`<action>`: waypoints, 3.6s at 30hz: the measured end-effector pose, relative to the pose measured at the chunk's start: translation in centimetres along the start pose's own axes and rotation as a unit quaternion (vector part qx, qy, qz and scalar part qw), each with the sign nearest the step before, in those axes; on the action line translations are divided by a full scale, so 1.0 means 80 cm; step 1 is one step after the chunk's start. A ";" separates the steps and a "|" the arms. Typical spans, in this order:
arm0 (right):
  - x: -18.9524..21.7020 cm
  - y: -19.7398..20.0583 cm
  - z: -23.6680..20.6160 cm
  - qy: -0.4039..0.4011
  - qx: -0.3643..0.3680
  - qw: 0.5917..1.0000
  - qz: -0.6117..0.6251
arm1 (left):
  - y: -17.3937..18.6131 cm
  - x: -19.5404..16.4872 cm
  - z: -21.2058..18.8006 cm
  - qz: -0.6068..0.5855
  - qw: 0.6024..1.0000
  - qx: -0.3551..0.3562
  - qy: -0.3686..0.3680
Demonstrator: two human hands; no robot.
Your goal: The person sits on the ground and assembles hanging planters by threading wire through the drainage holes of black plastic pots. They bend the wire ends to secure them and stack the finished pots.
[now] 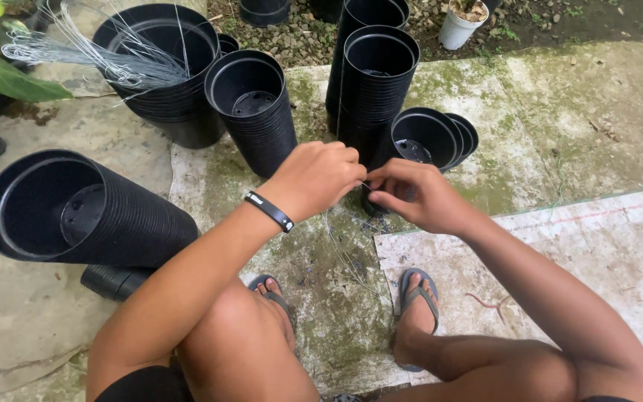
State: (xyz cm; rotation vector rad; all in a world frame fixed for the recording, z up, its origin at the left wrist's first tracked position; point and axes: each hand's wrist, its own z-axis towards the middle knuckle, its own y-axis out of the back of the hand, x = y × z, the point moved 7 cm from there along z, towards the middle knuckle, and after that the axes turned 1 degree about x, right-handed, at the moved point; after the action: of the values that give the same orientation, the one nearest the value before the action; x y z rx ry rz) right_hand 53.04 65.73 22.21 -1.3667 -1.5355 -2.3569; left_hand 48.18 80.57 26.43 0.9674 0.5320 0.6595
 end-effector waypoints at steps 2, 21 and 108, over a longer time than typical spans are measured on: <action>0.006 -0.007 0.005 0.001 -0.044 0.999 0.025 | 0.002 -0.005 0.004 0.015 1.000 -0.001 0.007; 0.000 -0.005 0.009 0.003 -0.098 0.953 0.287 | -0.007 0.027 0.001 -0.352 0.909 -0.105 0.199; -0.007 0.031 0.008 0.040 -0.022 0.997 0.060 | -0.036 0.054 -0.001 -0.497 0.837 -0.088 0.211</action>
State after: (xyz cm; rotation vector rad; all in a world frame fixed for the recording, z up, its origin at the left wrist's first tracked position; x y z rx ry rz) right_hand 54.94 64.67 23.74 -1.3156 -1.3495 -2.3568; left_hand 51.82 82.53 23.33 0.2558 1.2252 -0.0498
